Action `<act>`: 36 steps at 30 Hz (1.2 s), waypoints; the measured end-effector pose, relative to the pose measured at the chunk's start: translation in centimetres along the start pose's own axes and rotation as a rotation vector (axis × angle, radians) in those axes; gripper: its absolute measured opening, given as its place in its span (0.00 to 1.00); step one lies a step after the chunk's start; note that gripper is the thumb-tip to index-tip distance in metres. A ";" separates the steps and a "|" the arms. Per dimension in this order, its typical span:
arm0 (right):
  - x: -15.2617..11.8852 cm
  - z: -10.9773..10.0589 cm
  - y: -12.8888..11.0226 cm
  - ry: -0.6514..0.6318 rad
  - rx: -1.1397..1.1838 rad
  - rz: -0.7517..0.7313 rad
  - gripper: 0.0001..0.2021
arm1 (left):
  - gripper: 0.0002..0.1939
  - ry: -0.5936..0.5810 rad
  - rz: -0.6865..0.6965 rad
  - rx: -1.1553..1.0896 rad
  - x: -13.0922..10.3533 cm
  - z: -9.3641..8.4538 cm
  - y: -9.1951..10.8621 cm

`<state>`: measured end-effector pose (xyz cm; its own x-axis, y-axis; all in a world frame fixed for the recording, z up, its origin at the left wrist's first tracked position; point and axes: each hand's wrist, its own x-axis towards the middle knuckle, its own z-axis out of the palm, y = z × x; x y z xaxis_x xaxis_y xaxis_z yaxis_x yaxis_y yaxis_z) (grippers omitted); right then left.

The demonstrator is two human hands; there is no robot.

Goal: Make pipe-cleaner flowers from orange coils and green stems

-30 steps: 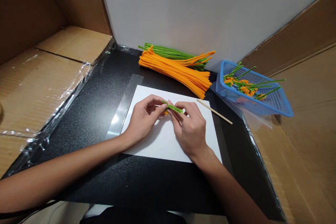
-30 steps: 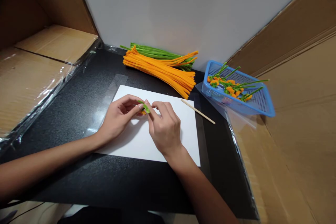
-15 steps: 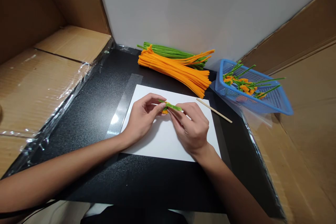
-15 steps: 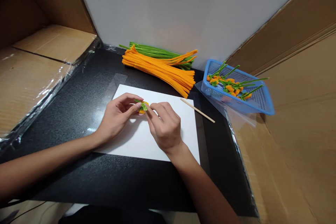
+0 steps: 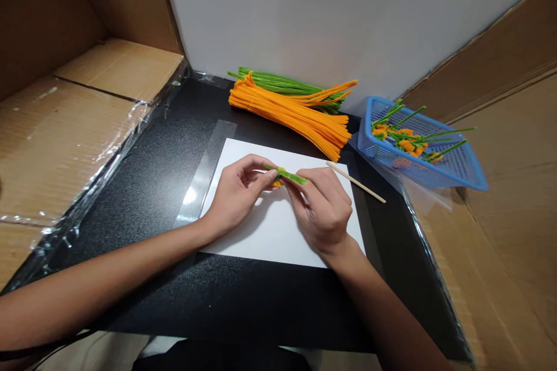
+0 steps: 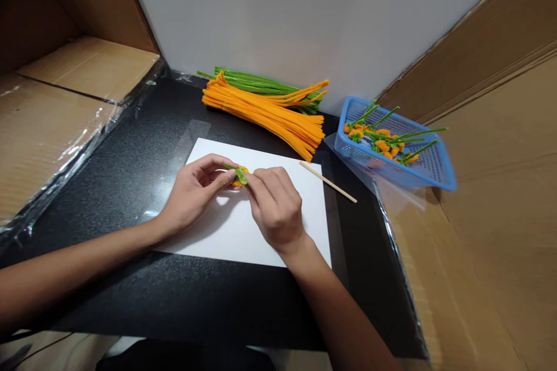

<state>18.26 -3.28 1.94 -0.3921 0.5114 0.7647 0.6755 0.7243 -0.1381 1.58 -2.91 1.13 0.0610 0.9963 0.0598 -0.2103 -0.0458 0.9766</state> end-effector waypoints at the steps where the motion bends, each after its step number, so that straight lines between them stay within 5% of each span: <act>1: 0.0 0.0 0.0 0.005 0.003 -0.003 0.09 | 0.12 -0.008 0.004 -0.003 0.0 0.0 0.0; 10: 0.1 0.1 -0.5 -0.037 0.050 0.053 0.09 | 0.10 0.037 0.037 -0.016 -0.2 0.2 -0.2; 23: 1.2 -0.2 -2.5 -0.097 0.488 0.751 0.05 | 0.01 0.080 0.178 0.165 -1.1 0.5 -0.4; 36: 2.0 -1.2 -1.4 -0.294 1.220 1.366 0.06 | 0.11 -0.037 0.564 0.521 -1.6 -0.2 -0.1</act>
<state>17.26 -3.78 4.42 -0.2020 0.9122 -0.3565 -0.1388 -0.3870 -0.9116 1.32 -4.50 0.92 0.1158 0.8096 0.5755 0.2669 -0.5834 0.7671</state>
